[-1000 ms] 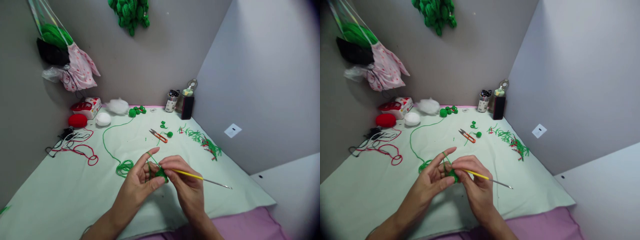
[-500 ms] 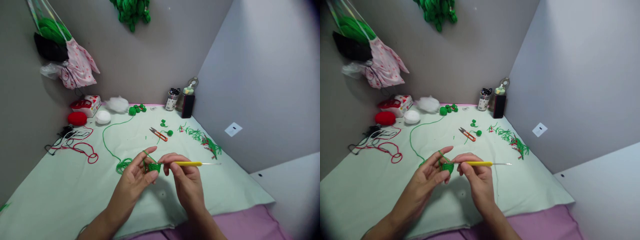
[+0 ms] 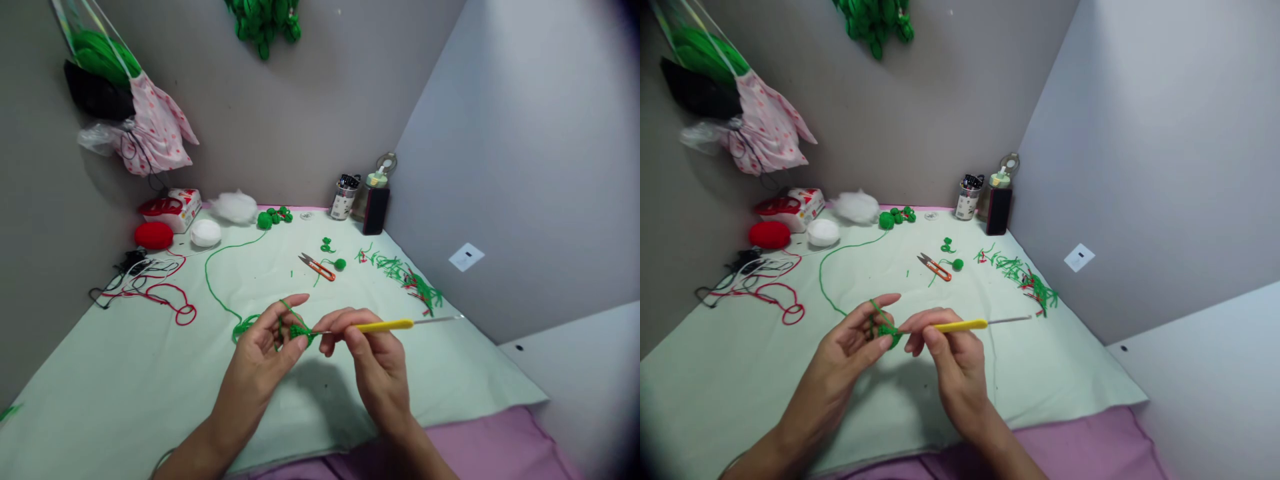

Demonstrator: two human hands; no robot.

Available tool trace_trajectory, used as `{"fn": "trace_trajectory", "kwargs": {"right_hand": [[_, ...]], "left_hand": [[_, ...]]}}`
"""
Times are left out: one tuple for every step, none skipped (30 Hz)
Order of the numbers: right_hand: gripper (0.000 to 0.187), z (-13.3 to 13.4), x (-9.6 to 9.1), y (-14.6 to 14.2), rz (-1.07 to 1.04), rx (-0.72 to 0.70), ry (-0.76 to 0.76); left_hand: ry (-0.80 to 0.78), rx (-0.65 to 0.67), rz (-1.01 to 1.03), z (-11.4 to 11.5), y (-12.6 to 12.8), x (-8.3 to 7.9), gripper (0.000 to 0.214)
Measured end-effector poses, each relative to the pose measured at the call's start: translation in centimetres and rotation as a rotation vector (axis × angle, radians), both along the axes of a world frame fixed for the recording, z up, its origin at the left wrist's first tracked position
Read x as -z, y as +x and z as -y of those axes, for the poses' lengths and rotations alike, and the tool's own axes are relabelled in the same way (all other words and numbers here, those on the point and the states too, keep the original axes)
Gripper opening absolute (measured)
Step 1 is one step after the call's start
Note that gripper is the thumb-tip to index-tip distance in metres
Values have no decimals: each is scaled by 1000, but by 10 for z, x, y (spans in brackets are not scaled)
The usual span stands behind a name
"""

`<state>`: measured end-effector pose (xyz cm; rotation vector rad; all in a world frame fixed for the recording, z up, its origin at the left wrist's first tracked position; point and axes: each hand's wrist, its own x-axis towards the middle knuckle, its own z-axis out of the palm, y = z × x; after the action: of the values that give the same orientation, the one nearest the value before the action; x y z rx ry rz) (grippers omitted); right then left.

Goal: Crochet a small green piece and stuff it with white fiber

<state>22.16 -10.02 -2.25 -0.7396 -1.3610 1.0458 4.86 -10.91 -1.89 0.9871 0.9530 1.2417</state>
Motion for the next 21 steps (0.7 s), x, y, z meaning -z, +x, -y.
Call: {"fn": "trace_trajectory", "kwargs": {"right_hand": [[23, 2, -2, 0, 62, 18, 56], [22, 3, -4, 0, 129, 40, 123], [22, 4, -5, 0, 200, 63, 197], [22, 5, -6, 0, 270, 86, 282], [23, 5, -7, 0, 335, 108, 374], [23, 5, -7, -1, 392, 130, 464], [23, 4, -6, -1, 450, 157, 543], [23, 3, -5, -2, 512, 188, 612], [23, 2, -4, -3, 574, 224, 677], [23, 1, -2, -4, 637, 265, 731], [23, 0, 0, -4, 699, 306, 777], [23, 0, 2, -5, 747, 344, 822], [23, 0, 4, -5, 774, 373, 861], [25, 0, 6, -6, 772, 394, 884], [26, 1, 7, -6, 743, 402, 871], [28, 1, 8, -5, 688, 393, 825], [28, 2, 7, -5, 604, 370, 748], [28, 2, 7, -4, 501, 336, 647], [27, 2, 5, -3, 389, 294, 537], [25, 1, 4, -2, 273, 244, 433], [23, 0, 2, -2, 165, 190, 342]], "left_hand": [[6, -13, -27, 0, 0, -1, 42], [11, -30, -62, -1, 1, -1, 41], [20, -55, -102, -1, 2, -2, 39], [30, -85, -145, -1, 3, -3, 38], [45, -117, -184, -1, 4, -4, 36], [62, -150, -213, 0, 5, -4, 35], [79, -182, -230, 2, 7, -3, 35], [90, -210, -233, 3, 8, -2, 35], [97, -231, -222, 5, 9, -1, 36], [93, -244, -199, 7, 11, 0, 36], [75, -244, -161, 8, 12, 1, 38], [43, -224, -100, 9, 13, 1, 42], [-5, -181, -18, 9, 13, 1, 48], [-70, -118, 78, 8, 13, 0, 55], [-145, -45, 179, 6, 13, -1, 62], [-218, 21, 270, 4, 12, -3, 67], [-275, 68, 339, 1, 10, -5, 69], [-310, 89, 381, -1, 8, -8, 67], [-322, 89, 401, -3, 6, -10, 65], [-311, 73, 407, -4, 5, -11, 62], [-287, 55, 402, -4, 4, -12, 60]]}}
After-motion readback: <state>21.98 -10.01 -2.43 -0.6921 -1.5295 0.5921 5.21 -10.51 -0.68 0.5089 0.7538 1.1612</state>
